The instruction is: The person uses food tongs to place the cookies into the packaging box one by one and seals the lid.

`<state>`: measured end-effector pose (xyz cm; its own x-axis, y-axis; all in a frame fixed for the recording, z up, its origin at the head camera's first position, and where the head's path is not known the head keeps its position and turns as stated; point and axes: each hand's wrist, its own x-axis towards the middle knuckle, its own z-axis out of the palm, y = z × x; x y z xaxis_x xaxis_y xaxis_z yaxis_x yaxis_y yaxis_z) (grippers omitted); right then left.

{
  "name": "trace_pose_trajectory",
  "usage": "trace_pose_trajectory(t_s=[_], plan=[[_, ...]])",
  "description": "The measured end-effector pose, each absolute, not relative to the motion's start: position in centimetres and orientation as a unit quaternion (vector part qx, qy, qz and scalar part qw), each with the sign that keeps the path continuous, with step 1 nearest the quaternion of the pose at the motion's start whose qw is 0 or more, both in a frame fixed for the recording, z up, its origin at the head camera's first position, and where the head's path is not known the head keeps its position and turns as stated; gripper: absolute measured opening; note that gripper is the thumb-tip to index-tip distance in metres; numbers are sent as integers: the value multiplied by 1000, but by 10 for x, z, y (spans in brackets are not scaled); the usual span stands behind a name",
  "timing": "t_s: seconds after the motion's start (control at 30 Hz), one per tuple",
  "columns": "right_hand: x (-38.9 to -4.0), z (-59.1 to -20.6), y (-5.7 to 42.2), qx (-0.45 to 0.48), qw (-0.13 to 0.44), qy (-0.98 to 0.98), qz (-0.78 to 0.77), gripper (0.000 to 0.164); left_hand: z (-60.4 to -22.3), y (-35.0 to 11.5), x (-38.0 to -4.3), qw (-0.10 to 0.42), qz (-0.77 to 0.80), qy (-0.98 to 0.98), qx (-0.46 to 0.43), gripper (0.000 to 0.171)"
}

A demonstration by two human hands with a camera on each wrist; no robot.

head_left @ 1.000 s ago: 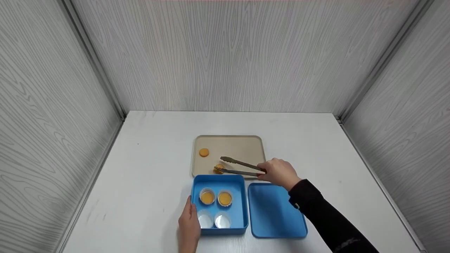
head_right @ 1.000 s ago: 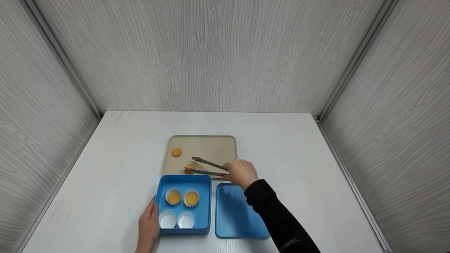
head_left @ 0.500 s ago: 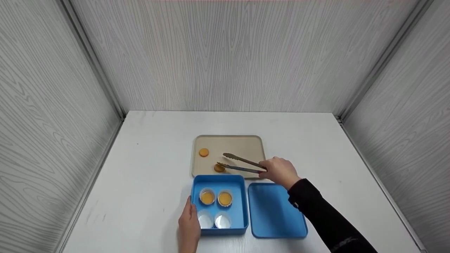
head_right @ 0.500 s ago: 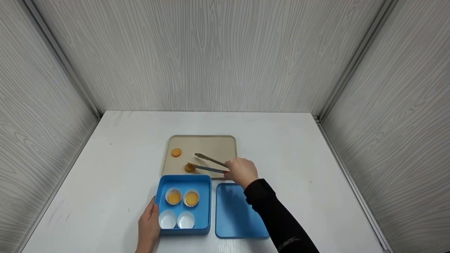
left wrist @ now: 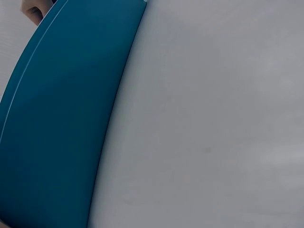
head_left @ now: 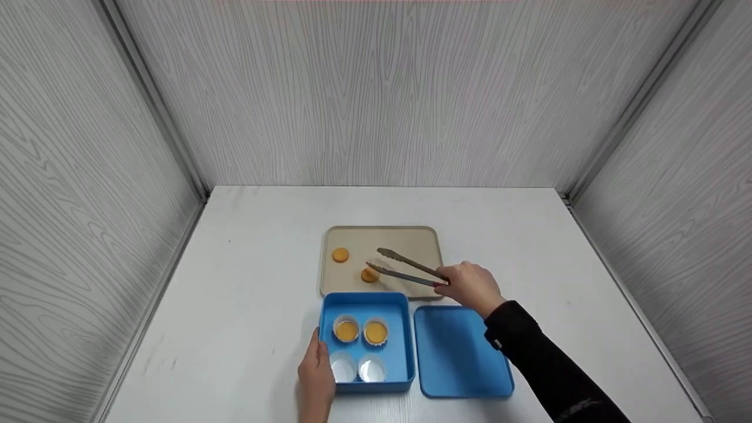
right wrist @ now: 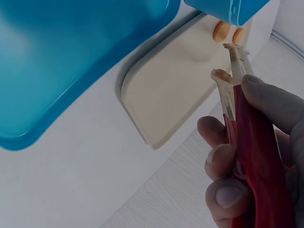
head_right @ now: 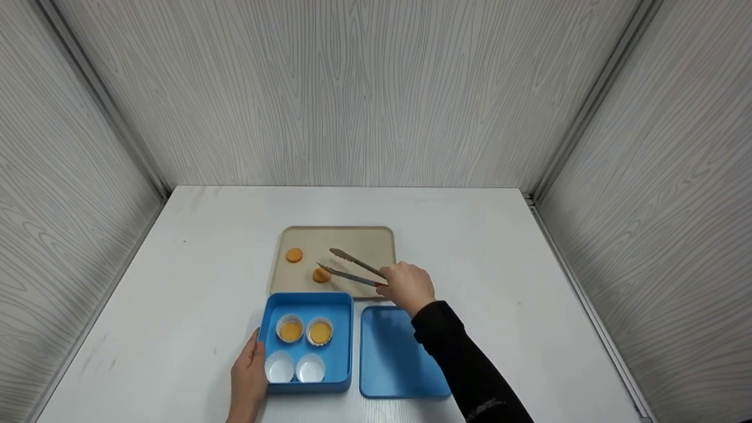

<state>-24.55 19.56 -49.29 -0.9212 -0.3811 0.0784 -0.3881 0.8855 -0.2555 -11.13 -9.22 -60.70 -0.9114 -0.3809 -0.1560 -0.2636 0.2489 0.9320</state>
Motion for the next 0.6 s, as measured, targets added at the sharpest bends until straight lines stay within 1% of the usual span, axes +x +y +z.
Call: trace_pose_trajectory(t_s=[0.27,0.5,0.6], plan=[[-246,-495,195,232,-14,-964,132,8,-606,-92,-110,41,-571,-792,210,50],[-248,-494,194,238,-17,-964,116,8,-606,-91,-110,34,-568,-793,217,51],[-248,-494,193,242,-11,-964,106,8,-607,-91,-110,43,-569,-793,214,50]])
